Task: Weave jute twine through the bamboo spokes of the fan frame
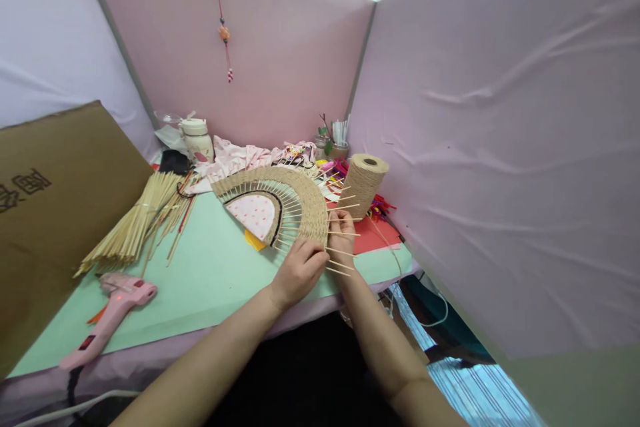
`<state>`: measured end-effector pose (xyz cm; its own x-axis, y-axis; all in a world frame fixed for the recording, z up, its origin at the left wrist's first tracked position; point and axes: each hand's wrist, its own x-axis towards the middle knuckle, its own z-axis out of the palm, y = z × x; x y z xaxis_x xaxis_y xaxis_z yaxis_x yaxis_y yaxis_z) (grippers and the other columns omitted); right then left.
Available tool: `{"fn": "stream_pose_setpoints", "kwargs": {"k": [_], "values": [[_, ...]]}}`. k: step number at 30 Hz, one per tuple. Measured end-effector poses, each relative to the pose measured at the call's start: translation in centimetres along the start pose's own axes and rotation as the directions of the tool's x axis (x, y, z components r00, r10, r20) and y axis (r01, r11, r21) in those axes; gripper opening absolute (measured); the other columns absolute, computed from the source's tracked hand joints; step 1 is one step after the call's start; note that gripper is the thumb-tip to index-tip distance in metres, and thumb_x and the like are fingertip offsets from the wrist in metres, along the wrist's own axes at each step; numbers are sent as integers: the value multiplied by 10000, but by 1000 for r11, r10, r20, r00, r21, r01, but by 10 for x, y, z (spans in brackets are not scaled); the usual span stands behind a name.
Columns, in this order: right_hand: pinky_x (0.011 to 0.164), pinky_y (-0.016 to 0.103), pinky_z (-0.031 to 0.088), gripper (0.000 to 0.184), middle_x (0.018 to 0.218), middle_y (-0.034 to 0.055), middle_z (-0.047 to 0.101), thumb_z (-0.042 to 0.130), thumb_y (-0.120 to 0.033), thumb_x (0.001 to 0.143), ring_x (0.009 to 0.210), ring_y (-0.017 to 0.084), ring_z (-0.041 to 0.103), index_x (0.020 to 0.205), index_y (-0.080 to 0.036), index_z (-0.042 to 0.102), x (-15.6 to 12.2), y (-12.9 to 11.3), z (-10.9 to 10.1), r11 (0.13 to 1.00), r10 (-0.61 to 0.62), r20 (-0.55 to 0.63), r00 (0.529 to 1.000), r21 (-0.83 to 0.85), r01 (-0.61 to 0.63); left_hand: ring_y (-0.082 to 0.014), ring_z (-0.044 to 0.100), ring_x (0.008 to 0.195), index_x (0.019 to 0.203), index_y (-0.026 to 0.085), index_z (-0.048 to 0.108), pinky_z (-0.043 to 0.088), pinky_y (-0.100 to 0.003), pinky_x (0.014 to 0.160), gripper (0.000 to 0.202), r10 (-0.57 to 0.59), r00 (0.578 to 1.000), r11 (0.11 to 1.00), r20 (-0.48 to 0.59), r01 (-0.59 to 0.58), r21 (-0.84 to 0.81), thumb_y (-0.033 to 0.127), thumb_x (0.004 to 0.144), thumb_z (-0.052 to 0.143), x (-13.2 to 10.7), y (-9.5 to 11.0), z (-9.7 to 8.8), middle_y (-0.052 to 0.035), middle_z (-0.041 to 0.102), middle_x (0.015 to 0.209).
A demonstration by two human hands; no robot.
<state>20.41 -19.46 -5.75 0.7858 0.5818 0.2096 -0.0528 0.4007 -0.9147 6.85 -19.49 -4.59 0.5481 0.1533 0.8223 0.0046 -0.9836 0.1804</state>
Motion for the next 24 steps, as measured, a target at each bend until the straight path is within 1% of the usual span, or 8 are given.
{"fn": "stream_pose_setpoints", "kwargs": {"k": [4,6,7,9,11,12,18,24], "values": [[578,230,429,324,740,-45,541,602,-508,789,595,98,498,850,-228,450,-6,-4,1,994,55,60,997,92,-60,-216,528,1036,1168,211,543,499,-368,879,405,-43,976,976,211,87,-200,96,781,569,-3,2,-20,-98,557,1101],[571,223,432,318,745,-43,548,618,-495,786,595,95,504,848,-223,464,-10,-10,2,990,58,112,992,118,-71,-216,542,1047,1221,217,495,528,-356,843,457,-179,957,929,229,241,-281,145,778,580,1,0,-29,-115,500,1193],[573,221,435,308,752,-40,553,621,-485,789,601,94,509,846,-221,472,-12,-13,3,992,46,132,990,113,-62,-199,563,992,1211,218,488,545,-332,775,424,-299,933,889,198,348,-298,181,798,576,4,-2,-32,-115,480,1204],[577,219,441,285,756,-32,563,618,-467,799,614,96,516,830,-215,488,-16,-19,4,997,12,162,987,68,-23,-146,580,811,1168,209,489,540,-295,647,348,-543,834,787,103,547,-283,267,836,576,13,-4,-35,-106,469,1183],[579,224,446,270,735,-23,566,609,-456,808,622,104,520,801,-207,504,-20,-25,5,1000,-20,191,981,-7,22,-116,557,694,1156,196,489,534,-315,644,400,-668,743,723,30,658,-209,346,815,634,21,-6,-35,-95,493,1152],[582,229,450,267,724,-19,567,608,-453,810,626,109,523,789,-204,515,-22,-27,6,998,-35,210,977,-42,45,-121,558,687,1165,191,486,535,-338,676,462,-687,726,715,16,680,-161,372,783,674,24,-5,-34,-93,512,1140],[700,281,509,200,885,35,664,625,-398,827,783,148,615,868,-203,611,-34,-39,11,986,-119,365,923,-67,153,-251,597,1019,1274,231,416,505,-410,838,675,-667,740,745,-89,661,-89,361,704,754,21,5,-43,-90,550,1178],[610,259,489,159,862,31,675,617,-356,842,701,137,604,785,-209,628,-43,-57,11,950,-138,561,816,-157,269,-224,598,1034,1369,241,327,492,-373,861,772,-630,768,776,-114,617,-131,300,711,727,5,11,-56,-103,525,1257]]}}
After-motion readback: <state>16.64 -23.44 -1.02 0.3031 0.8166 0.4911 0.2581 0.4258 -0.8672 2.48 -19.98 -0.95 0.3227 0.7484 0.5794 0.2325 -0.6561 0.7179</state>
